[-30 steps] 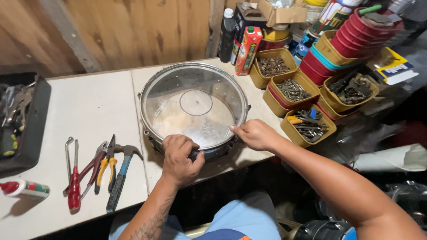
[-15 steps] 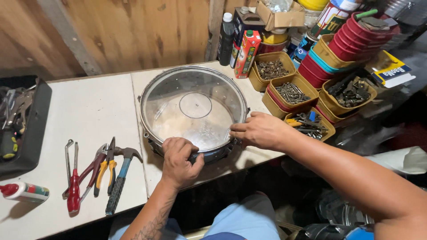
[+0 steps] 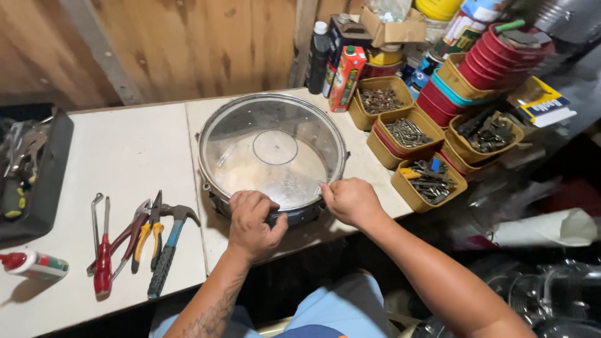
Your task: Adjusting the tension rods on a snare drum by hand at a repair bench
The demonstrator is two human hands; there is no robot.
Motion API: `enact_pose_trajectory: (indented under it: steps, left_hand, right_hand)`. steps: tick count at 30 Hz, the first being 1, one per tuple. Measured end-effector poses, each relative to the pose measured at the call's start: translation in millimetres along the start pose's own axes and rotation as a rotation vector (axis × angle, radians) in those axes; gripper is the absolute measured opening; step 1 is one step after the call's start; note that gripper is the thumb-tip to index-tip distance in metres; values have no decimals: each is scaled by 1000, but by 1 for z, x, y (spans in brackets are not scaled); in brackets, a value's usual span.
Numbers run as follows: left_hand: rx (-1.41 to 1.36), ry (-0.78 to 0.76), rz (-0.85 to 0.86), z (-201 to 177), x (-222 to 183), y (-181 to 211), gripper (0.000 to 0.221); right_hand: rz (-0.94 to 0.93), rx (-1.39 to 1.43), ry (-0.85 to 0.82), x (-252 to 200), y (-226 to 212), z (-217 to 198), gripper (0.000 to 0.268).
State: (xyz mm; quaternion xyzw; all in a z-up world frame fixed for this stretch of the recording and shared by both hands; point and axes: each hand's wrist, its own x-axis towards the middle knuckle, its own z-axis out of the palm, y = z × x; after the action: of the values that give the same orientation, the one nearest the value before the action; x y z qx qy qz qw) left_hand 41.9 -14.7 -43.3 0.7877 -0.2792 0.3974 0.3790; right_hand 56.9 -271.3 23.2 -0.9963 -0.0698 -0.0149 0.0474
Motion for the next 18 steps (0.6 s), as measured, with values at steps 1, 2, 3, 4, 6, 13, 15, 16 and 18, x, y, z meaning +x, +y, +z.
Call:
enact_pose_trajectory:
  steps: [1, 2, 3, 4, 6, 13, 15, 16, 18]
  left_hand:
    - [-4, -4, 4, -3, -2, 7, 28]
    - [42, -14, 14, -5, 2, 10, 27]
    - [88, -23, 25, -7, 6, 12, 25]
    - [87, -17, 35, -2, 5, 19, 25]
    - [252, -97, 37, 4, -6, 33, 45]
    - [356, -247, -80, 30, -4, 87, 79]
    - [332, -270, -111, 36, -6, 87, 77]
    - [327, -269, -109, 35, -5, 83, 77]
    - [272, -241, -79, 34, -7, 76, 68]
  right_hand:
    - [6, 2, 1, -11, -4, -2, 59]
    - [-15, 5, 56, -17, -7, -6, 53]
    - [-36, 7, 111, -22, -12, -11, 47]
    - [-34, 5, 122, -21, -8, -6, 47]
    - [-41, 78, 267, -25, -4, 10, 37]
    - [374, 674, 307, -13, 25, -20, 27]
    - [478, 662, 265, -10, 48, -18, 29]
    - [482, 659, 268, -11, 56, -15, 29]
    - [478, 704, 282, -14, 71, -6, 26]
